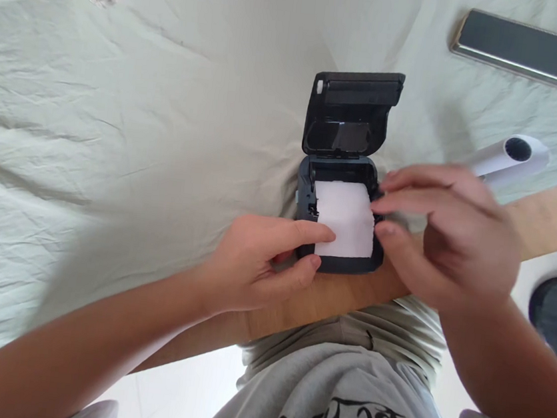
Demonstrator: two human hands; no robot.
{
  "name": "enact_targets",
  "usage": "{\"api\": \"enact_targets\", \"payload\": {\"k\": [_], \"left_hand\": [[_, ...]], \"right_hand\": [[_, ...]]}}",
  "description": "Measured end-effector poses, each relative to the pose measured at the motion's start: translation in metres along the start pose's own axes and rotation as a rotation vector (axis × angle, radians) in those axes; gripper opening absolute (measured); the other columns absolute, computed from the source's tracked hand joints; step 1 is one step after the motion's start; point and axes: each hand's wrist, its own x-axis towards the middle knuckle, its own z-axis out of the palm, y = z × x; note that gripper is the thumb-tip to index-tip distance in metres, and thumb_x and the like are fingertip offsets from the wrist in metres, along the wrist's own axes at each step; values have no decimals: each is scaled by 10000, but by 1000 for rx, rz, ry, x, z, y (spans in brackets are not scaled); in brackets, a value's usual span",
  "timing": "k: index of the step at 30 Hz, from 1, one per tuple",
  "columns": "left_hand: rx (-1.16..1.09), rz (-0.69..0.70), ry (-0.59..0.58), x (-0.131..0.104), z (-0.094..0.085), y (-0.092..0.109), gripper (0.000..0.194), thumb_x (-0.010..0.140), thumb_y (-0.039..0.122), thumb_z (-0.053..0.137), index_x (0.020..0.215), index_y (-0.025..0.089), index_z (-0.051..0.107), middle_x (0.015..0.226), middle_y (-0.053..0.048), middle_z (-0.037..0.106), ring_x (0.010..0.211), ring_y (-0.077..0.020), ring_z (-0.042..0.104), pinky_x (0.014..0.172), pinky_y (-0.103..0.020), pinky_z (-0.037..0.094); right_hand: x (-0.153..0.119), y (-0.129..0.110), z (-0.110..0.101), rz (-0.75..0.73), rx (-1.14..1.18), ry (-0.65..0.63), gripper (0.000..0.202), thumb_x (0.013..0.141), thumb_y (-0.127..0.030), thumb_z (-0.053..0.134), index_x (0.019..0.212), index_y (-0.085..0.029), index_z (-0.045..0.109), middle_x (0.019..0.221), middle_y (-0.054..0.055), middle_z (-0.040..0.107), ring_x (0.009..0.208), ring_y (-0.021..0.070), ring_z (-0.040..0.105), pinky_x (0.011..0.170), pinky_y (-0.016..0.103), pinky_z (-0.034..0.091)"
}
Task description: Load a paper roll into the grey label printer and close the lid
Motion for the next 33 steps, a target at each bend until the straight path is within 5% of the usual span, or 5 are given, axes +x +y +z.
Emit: {"api": "enact_targets", "payload": {"k": [7, 15, 20, 27, 33], "left_hand": [[-35, 41, 8, -1, 0, -3, 239, 1118, 197, 569, 1175, 227, 799, 609, 127, 498, 481, -85, 410, 521, -223, 361], [-49, 97, 22, -1, -2, -4, 205, 1105, 126, 600, 1156, 207, 780, 622, 125, 503, 510, -82, 445, 518, -205, 366], [-71, 102, 25, -2, -2, -4, 189, 1090, 114, 609, 1173, 213, 747, 632, 139, 476, 521, -76, 438, 529, -206, 363], [-134, 42, 9, -5, 0, -8, 458, 1097, 180, 623, 1549, 254, 629, 681, 152, 459, 520, -91, 400, 523, -222, 342], [-93, -17, -12, -5, -1, -6, 418, 1084, 185, 609, 1495, 243, 663, 670, 145, 484, 518, -90, 414, 531, -236, 339]], "right_hand": [[40, 29, -2, 138, 31, -64, 622, 969, -293, 713, 1563, -358, 538, 1727, 57, 637, 1667, 304, 626, 1189, 522, 658], [28, 18, 1, 108, 112, 78, 337, 1157, -452, 648, 1487, -386, 627, 1510, 59, 718, 1384, 293, 787, 1158, 527, 658], [7, 22, 13, 148, 126, -79, 307, 1142, -354, 651, 1445, -328, 691, 1423, 44, 827, 1377, 279, 810, 1170, 537, 703], [7, 28, 19, 267, 288, -197, 387, 1145, -389, 665, 1524, -311, 678, 1615, 81, 765, 1519, 293, 743, 1239, 521, 664], [10, 30, 15, 410, 429, -258, 435, 1091, -497, 739, 1490, -329, 692, 1591, 78, 747, 1429, 316, 760, 1101, 490, 714]]}}
